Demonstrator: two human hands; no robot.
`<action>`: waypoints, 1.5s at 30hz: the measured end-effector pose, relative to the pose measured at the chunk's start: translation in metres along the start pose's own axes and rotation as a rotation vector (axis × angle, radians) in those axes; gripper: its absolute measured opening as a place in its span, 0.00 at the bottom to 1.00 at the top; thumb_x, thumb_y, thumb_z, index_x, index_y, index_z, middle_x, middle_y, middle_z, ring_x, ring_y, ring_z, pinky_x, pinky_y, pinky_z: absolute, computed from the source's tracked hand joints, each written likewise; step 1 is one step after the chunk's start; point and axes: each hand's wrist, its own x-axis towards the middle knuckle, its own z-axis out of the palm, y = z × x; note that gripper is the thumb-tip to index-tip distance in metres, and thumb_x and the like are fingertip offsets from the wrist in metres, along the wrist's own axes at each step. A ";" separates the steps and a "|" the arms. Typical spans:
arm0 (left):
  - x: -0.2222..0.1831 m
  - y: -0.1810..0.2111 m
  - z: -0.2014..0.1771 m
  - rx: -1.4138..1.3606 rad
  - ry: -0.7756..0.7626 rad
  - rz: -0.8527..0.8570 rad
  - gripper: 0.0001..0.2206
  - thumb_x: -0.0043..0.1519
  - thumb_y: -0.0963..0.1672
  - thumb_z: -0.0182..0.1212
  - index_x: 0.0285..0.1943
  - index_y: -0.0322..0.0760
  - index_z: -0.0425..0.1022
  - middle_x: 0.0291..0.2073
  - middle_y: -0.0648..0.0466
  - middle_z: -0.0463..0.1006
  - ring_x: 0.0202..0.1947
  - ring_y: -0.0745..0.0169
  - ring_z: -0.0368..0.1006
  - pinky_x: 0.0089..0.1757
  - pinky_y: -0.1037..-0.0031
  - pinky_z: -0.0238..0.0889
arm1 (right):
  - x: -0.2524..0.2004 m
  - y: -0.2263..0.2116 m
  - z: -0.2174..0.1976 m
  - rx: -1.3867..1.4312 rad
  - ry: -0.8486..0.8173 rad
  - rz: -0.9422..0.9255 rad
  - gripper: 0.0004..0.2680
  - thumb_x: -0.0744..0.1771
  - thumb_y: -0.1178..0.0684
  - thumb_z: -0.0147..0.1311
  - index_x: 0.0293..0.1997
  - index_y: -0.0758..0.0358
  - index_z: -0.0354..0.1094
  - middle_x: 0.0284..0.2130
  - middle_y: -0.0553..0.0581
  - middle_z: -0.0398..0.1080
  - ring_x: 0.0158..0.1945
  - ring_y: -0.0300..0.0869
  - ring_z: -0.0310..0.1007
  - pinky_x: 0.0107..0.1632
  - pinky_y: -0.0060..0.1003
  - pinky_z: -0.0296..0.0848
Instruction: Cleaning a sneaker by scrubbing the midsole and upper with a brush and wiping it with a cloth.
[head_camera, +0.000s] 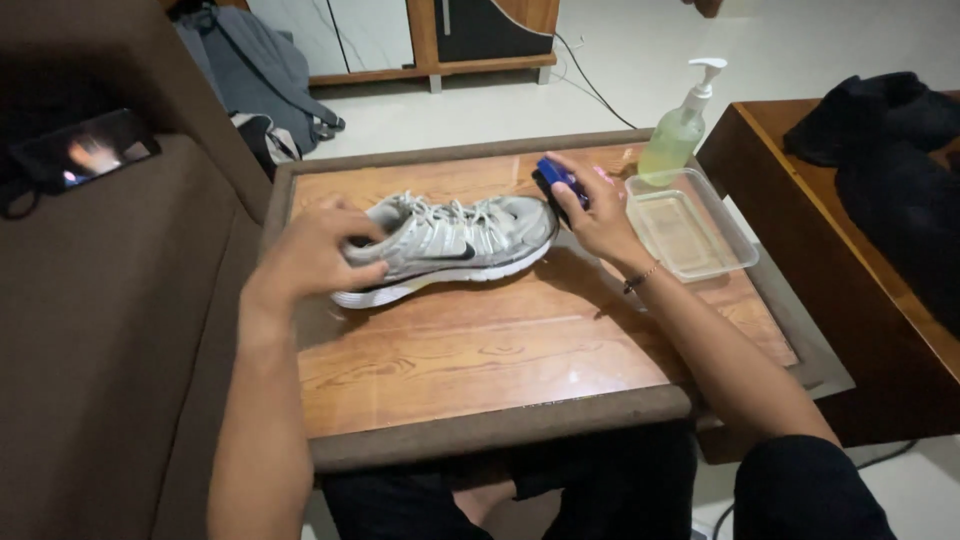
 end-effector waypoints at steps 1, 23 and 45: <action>0.002 0.013 0.008 -0.004 0.000 -0.003 0.15 0.46 0.52 0.78 0.33 0.43 0.82 0.30 0.52 0.83 0.40 0.50 0.77 0.53 0.61 0.67 | 0.000 -0.002 0.000 -0.001 -0.004 0.003 0.16 0.72 0.53 0.49 0.70 0.51 0.63 0.58 0.59 0.69 0.62 0.53 0.69 0.67 0.55 0.57; 0.014 0.057 0.014 0.355 -0.016 -0.529 0.22 0.63 0.61 0.55 0.43 0.47 0.82 0.28 0.41 0.81 0.37 0.34 0.80 0.40 0.49 0.68 | -0.009 -0.041 -0.002 -0.141 0.119 -0.553 0.13 0.68 0.52 0.57 0.59 0.58 0.73 0.50 0.66 0.69 0.53 0.61 0.73 0.56 0.50 0.71; 0.026 0.073 0.005 0.224 -0.169 -0.650 0.19 0.61 0.56 0.58 0.54 0.52 0.83 0.41 0.43 0.84 0.48 0.38 0.79 0.48 0.50 0.69 | -0.019 -0.040 0.001 -0.119 -0.049 -0.547 0.09 0.66 0.49 0.59 0.50 0.50 0.79 0.44 0.63 0.70 0.41 0.56 0.75 0.48 0.46 0.75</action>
